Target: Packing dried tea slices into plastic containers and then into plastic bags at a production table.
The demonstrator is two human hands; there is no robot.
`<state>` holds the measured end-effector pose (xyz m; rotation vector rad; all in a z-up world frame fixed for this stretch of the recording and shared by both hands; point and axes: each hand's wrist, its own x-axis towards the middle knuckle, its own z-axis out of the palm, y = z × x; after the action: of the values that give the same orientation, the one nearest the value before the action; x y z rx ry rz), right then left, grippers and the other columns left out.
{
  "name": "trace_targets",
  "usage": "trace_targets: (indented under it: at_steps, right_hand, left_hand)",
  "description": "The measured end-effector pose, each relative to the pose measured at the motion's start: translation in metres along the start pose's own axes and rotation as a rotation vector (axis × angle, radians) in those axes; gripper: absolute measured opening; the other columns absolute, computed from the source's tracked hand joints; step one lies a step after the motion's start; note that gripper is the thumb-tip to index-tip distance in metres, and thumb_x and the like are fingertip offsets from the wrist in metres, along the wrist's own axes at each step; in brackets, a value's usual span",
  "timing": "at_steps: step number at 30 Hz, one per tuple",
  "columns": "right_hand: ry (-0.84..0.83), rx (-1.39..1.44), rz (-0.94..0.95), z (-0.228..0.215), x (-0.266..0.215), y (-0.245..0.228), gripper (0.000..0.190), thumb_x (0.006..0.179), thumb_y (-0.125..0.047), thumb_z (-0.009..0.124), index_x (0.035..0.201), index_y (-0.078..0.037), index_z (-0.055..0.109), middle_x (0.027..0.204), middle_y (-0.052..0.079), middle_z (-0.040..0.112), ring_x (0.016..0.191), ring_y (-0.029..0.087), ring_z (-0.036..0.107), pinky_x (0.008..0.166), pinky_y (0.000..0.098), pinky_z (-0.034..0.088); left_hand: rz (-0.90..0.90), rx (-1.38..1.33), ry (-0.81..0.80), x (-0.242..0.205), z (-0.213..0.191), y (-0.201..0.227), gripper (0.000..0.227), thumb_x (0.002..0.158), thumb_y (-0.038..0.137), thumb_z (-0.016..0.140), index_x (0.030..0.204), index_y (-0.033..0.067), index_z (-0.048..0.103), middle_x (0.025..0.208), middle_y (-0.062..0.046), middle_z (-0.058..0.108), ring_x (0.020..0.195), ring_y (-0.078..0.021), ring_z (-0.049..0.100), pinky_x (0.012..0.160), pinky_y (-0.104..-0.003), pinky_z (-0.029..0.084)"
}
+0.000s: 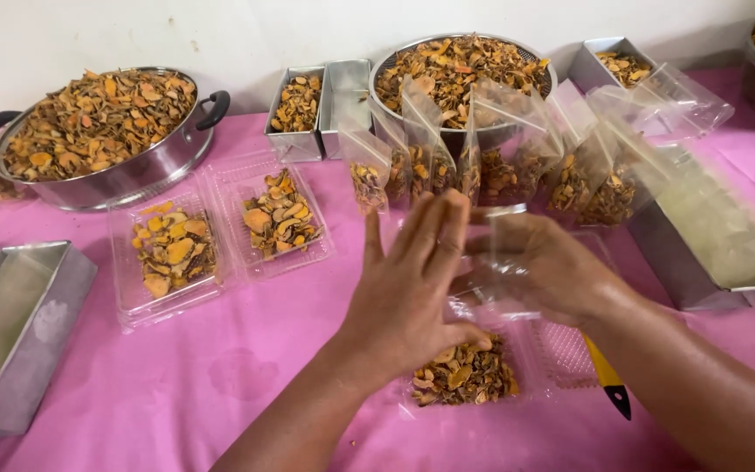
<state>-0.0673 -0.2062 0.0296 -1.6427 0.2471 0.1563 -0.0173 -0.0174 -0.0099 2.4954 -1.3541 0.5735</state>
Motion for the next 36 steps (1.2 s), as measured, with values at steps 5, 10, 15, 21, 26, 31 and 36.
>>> trace_targets:
  at_steps: [5,10,15,21,26,31,36]
  right_hand:
    - [-0.189,0.013,-0.172,0.025,0.019,0.012,0.049,0.082,0.007,0.068,0.130,-0.001,0.069,0.122,0.018,0.079,0.106,0.031,0.079,0.093,0.0441,0.068]
    - [-0.095,-0.059,-0.032,0.034,0.018,-0.009,0.046,0.088,-0.004,0.063,0.133,-0.001,0.067,0.124,0.020,0.078,0.109,0.034,0.078,0.100,0.0486,0.063]
    - [-0.011,-0.119,-0.131,0.019,0.025,0.006,0.032,0.088,0.001,0.067,0.119,0.006,0.075,0.112,0.016,0.082,0.094,0.025,0.077,0.086,0.0356,0.062]
    - [-0.021,-0.218,-0.114,0.004,0.018,0.008,0.005,0.089,-0.005,0.079,0.091,0.000,0.078,0.073,0.010,0.068,0.064,0.019,0.062,0.065,0.0322,0.053]
    - [0.166,-0.455,-0.008,0.000,-0.010,-0.015,0.023,0.095,-0.008,0.063,0.116,-0.004,0.071,0.110,0.014,0.078,0.093,0.025,0.081,0.089,0.0362,0.069]
    - [-0.181,-1.005,-0.361,-0.019,-0.017,0.045,0.032,0.086,-0.017,0.069,0.117,-0.012,0.076,0.118,0.007,0.077,0.105,0.023,0.074,0.097,0.0399,0.055]
    - [-0.437,-1.204,-0.354,-0.004,-0.011,0.085,0.071,0.083,-0.007,0.059,0.151,-0.027,0.052,0.158,0.009,0.044,0.142,0.032,0.043,0.111,0.0513,0.034]
  left_hand:
    - [0.050,0.073,0.058,-0.004,0.006,-0.009,0.138,0.063,0.069,0.093,0.161,0.0034,0.020,0.149,-0.018,0.047,0.139,-0.0335,0.045,0.118,-0.073,0.022]
    - [0.013,0.014,0.003,-0.002,0.010,-0.012,0.142,0.066,0.069,0.093,0.161,0.0040,0.010,0.157,-0.020,0.038,0.144,-0.0356,0.040,0.119,-0.074,0.020]
    - [0.046,0.043,0.062,-0.005,0.002,-0.006,0.150,0.058,0.073,0.095,0.161,0.0038,0.011,0.150,-0.014,0.045,0.138,-0.0285,0.045,0.122,-0.070,0.022]
    - [-0.009,0.069,0.103,-0.005,0.001,-0.012,0.109,0.058,0.049,0.097,0.143,0.0028,0.048,0.128,-0.012,0.058,0.121,-0.0289,0.058,0.112,-0.077,0.029]
    - [-0.010,0.083,0.010,-0.008,0.002,-0.023,0.108,0.064,0.050,0.092,0.148,0.0044,0.043,0.133,-0.014,0.059,0.121,-0.0273,0.060,0.116,-0.079,0.016]
    - [0.002,0.160,0.004,-0.016,-0.004,-0.030,0.120,0.049,0.047,0.096,0.148,0.0027,0.046,0.124,-0.007,0.058,0.116,-0.0237,0.059,0.114,-0.080,0.015]
    - [0.036,0.214,-0.051,-0.020,-0.002,-0.033,0.118,0.048,0.041,0.096,0.147,0.0031,0.044,0.123,-0.006,0.057,0.116,-0.0226,0.057,0.108,-0.083,0.025]
